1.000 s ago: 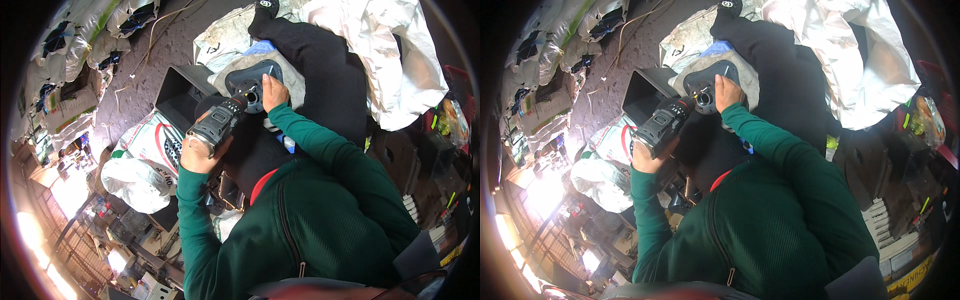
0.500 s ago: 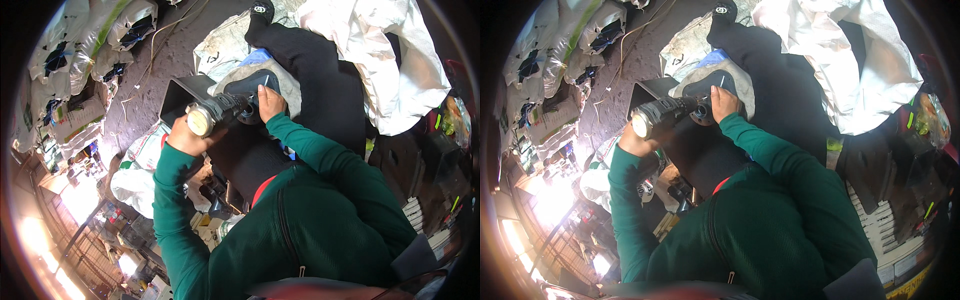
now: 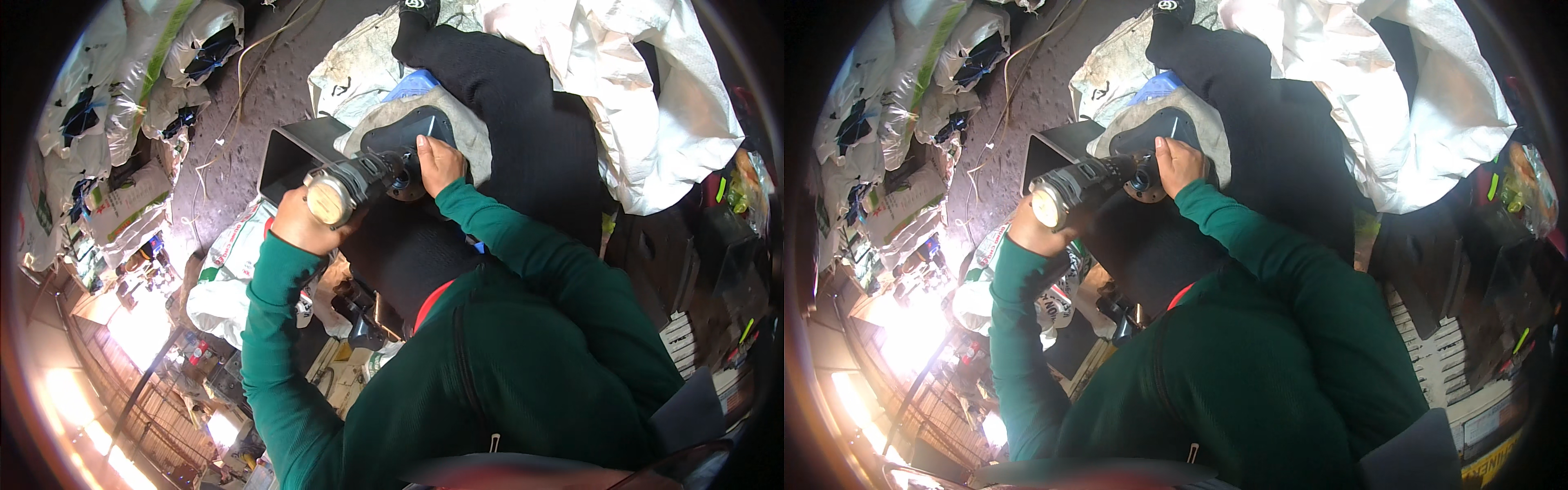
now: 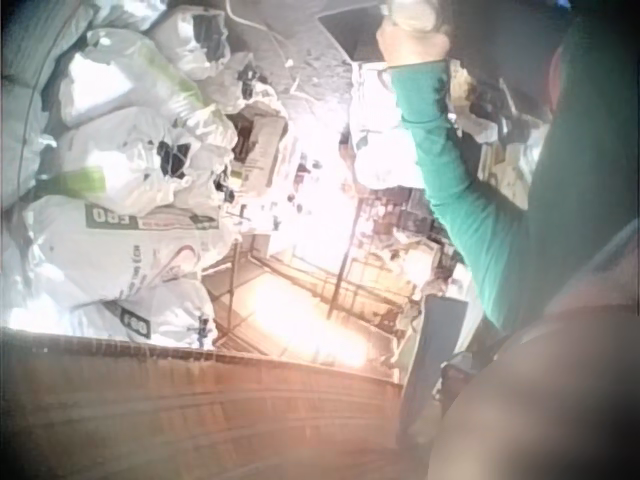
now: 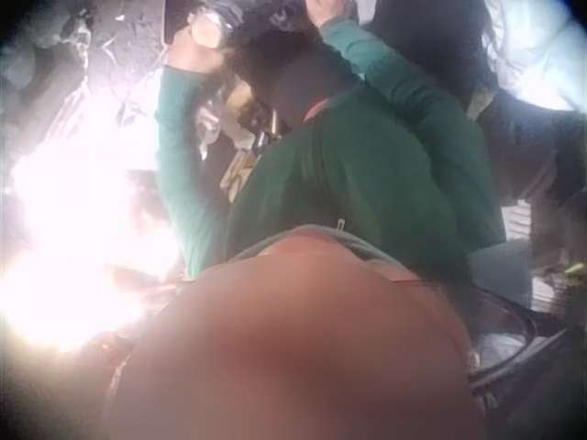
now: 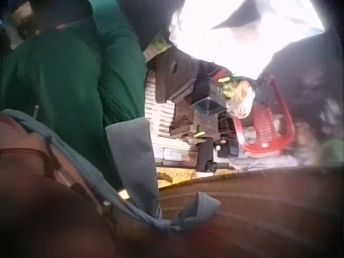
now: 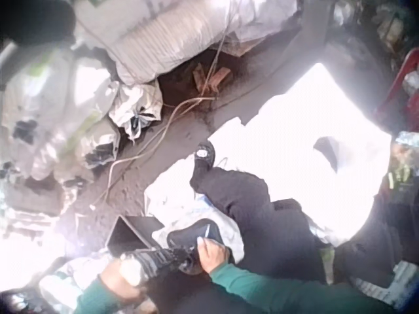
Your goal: The person uses a cordless drill to fasten screws into a black plastic housing component. They repeatedly insert screws, drive them with the drill, and reposition the part on a cushioned surface. The person also briefly reaches toward the camera during the task.
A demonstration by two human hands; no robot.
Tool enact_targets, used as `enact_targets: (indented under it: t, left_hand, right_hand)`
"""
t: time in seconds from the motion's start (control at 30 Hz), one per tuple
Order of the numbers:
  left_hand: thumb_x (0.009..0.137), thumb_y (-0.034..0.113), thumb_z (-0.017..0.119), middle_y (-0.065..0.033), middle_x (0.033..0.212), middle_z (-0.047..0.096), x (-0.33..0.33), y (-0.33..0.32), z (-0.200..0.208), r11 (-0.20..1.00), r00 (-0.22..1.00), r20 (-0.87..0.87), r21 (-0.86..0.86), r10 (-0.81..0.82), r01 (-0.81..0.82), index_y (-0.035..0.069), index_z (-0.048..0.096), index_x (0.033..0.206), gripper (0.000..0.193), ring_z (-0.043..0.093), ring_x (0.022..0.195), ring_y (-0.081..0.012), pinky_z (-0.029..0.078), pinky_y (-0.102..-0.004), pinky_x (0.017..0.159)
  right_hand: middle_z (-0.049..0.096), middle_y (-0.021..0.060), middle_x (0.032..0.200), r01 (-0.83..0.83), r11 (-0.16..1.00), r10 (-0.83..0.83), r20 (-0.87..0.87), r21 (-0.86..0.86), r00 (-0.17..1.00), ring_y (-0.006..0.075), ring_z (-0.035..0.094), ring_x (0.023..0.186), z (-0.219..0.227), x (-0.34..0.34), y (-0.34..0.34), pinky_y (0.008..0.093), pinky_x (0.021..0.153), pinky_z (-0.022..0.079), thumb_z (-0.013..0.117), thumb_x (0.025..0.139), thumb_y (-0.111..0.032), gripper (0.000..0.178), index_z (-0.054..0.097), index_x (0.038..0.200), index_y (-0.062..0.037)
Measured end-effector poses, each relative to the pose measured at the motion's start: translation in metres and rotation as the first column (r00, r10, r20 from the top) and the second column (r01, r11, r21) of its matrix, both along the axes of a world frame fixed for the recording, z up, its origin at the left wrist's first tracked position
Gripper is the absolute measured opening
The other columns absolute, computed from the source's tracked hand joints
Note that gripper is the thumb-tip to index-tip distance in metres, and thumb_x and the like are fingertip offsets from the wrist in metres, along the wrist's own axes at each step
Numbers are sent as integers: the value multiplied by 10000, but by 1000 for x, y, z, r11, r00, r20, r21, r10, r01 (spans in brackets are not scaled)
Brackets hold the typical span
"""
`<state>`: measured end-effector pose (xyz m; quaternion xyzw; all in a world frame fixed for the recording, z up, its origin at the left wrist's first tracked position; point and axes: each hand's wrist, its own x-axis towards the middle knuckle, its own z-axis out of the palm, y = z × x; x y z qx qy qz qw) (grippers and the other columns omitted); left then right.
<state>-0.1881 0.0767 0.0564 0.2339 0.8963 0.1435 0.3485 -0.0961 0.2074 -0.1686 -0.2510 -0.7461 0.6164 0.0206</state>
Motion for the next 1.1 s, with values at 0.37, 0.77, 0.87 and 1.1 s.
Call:
enact_targets:
  t: [0.37, 0.77, 0.87, 1.1]
  left_hand:
    - [662, 176, 751, -148, 871, 678, 27, 7, -17, 997, 993, -91, 31, 79, -77, 84, 557, 1179, 560, 668, 793, -333, 544, -353, 698]
    - [732, 188, 778, -128, 933, 690, 69, -9, -14, 912, 929, -121, 270, 349, -308, 21, 633, 1073, 406, 680, 806, -253, 533, -335, 747]
    - [756, 91, 759, -113, 976, 671, 104, -30, 26, 633, 664, 236, 199, 710, -748, 4, 624, 1098, 378, 652, 838, -210, 518, -306, 758]
    - [721, 133, 768, -78, 940, 670, 185, -46, 35, 707, 764, 103, 316, 637, -632, 31, 625, 1042, 366, 645, 855, -253, 510, -372, 782]
  right_hand:
    - [618, 203, 796, -12, 1000, 12, -19, 13, 1000, 410, 587, 742, 2, -2, 0, 458, 646, 446, 442, 970, -330, 377, 612, 829, -24]
    - [618, 206, 784, -42, 994, 50, -74, 102, 996, 418, 587, 765, -14, -3, -3, 472, 653, 447, 450, 957, -363, 401, 614, 809, -28]
    - [639, 183, 824, -22, 993, 24, -17, 119, 1000, 387, 606, 711, -19, -2, 1, 458, 630, 456, 477, 946, -356, 354, 624, 882, -40]
    - [617, 81, 992, 98, 377, 54, 127, -921, 990, 176, 641, 905, 23, 24, 62, 275, 693, 537, 461, 955, -132, 274, 524, 1204, -38]
